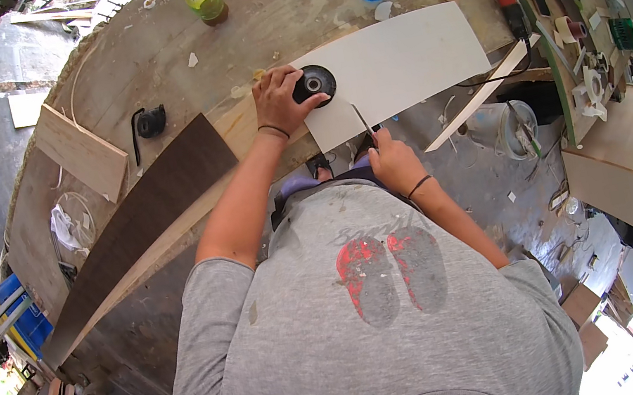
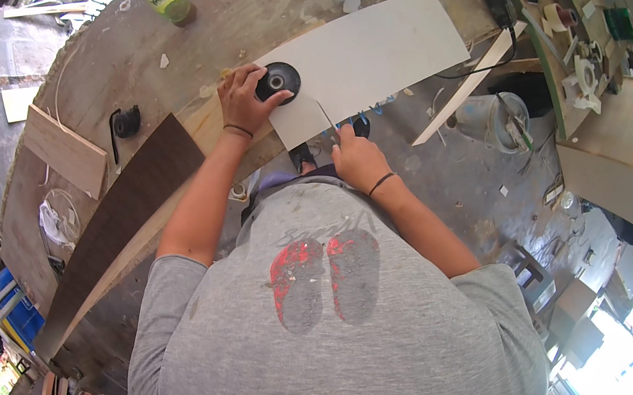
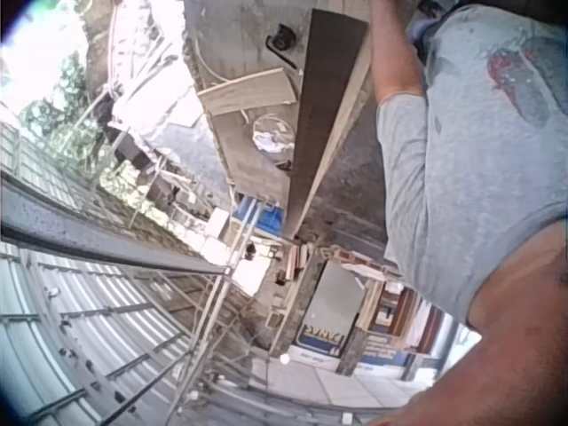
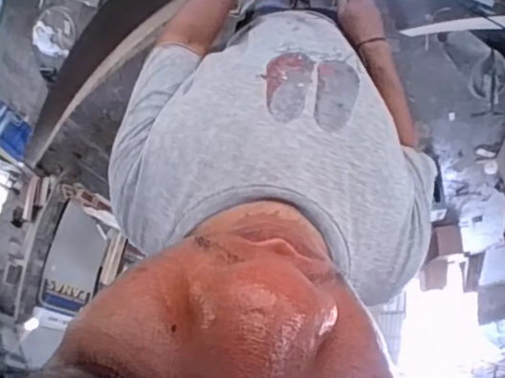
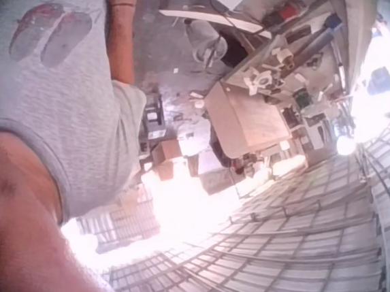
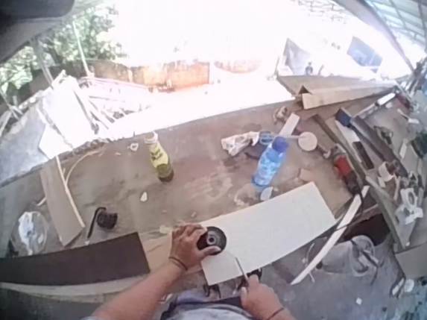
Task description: The person trims a piece of wood with a utility knife and then applies glue to a small circular wooden piece using a scraper.
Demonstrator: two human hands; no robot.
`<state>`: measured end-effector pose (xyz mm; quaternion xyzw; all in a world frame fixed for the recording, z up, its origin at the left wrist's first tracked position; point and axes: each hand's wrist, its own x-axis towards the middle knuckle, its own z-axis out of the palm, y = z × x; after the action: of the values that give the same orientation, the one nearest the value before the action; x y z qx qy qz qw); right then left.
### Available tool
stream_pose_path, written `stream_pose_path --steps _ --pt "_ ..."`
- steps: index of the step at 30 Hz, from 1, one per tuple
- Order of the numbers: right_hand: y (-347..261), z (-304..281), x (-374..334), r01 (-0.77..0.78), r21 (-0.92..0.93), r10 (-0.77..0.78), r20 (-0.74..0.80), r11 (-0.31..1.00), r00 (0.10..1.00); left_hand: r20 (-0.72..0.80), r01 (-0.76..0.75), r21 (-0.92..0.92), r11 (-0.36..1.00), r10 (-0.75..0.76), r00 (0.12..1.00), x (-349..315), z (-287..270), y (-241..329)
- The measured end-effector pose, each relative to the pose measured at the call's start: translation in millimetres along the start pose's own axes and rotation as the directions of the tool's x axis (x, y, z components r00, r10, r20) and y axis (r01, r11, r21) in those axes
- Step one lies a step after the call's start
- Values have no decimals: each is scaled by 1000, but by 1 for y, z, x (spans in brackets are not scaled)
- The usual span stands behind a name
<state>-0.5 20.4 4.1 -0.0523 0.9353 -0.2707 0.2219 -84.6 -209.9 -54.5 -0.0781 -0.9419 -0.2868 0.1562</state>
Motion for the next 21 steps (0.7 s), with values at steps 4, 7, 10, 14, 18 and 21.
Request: stream_pose_path --steps 4,7,10,14,18,21 --pt "7 1 -2 -9 49 9 -11 999 1000 -68 34 -115 993 -42 997 0 2 -4" --pt "4 -4 0 -15 36 15 3 999 1000 -154 142 -151 978 -166 974 3 11 -13" --pt "5 -4 1 -31 21 31 22 999 999 -264 352 -103 930 -367 892 12 13 -19" --pt "0 -8 0 -51 -2 51 36 999 998 -393 592 101 799 -515 762 22 13 -17" --pt "-1 -5 -3 1 19 -1 0 1000 1000 -250 92 59 994 -74 965 18 10 0" --pt "-4 -4 -2 37 -3 -37 -13 999 999 -25 48 177 983 -44 999 22 24 0"
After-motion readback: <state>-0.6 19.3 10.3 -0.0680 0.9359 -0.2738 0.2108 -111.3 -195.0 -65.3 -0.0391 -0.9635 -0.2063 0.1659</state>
